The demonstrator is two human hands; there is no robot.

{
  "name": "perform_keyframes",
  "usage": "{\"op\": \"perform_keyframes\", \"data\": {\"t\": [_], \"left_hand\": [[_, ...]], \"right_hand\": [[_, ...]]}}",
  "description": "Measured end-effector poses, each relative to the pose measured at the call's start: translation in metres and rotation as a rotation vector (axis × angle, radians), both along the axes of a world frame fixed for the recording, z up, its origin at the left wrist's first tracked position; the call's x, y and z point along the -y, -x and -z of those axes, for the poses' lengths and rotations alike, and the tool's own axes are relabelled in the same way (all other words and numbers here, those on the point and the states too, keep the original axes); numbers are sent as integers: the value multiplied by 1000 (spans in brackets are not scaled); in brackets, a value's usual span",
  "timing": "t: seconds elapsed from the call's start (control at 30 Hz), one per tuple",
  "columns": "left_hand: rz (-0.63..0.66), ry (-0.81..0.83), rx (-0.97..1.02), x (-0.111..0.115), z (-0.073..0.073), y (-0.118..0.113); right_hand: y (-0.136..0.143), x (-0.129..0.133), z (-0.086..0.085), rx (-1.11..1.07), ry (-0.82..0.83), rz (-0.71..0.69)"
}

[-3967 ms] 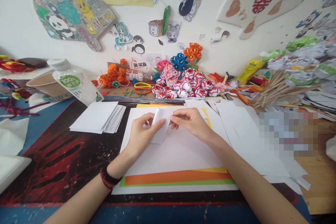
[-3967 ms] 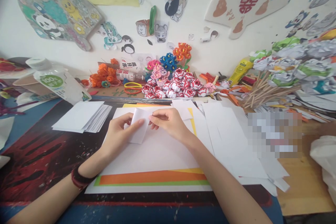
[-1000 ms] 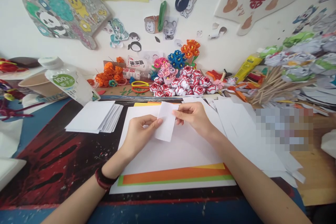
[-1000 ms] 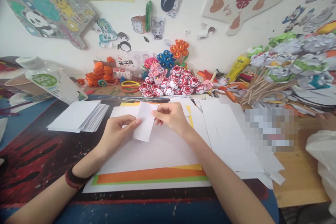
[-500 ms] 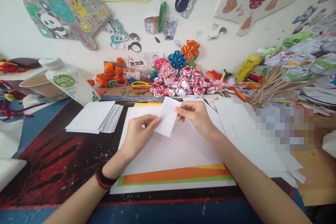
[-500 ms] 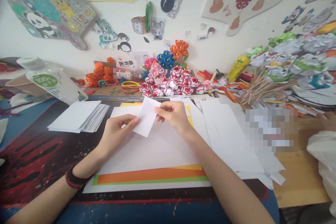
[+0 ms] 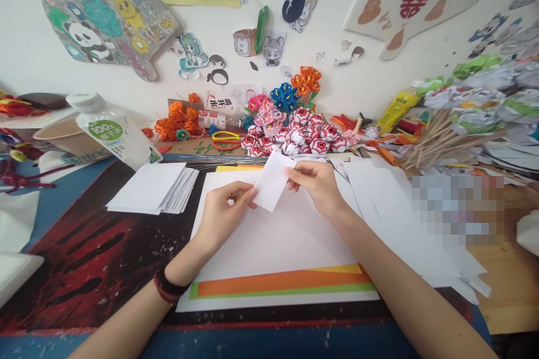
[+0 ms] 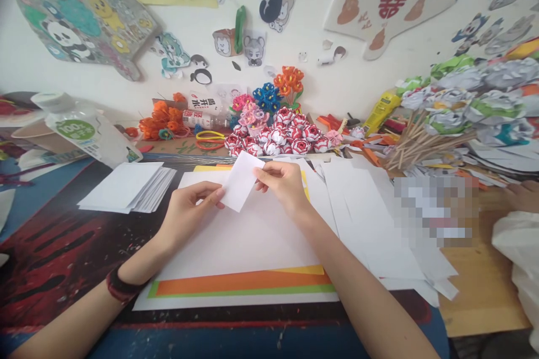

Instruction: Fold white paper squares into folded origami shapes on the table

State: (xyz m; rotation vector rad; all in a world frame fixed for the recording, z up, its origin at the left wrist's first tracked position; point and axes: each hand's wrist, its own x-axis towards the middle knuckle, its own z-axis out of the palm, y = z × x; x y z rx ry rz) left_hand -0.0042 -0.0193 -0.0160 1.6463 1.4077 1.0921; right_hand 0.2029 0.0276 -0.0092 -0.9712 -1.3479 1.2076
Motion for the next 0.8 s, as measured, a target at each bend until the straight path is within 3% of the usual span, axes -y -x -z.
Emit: {"op": "perform_keyframes", "data": {"t": [0.1,0.23,0.33,0.4,0.57,0.73,0.8], "left_hand": [[-47,-13,-67,-1,-1,2],[-97,-19,-245,0,-8,5],[-53,-1,-271,0,-13,5],[26,-7,-252,0,-14,5],[186,-43,-250,-2,-11,1],[241,8,-194,2,-5,-6],[243,32,-156,4,-4,-8]], "right_hand": [[-2,-3,0,28,54,-33],[-8,-6,2,138,203,-253],[-10,-6,3,241,300,-487],[-10,-4,4,264,338,-560],[-8,-3,9,250,287,-444],[-3,-1,12,298,219,-537],[0,1,12,358,159,-514]]}}
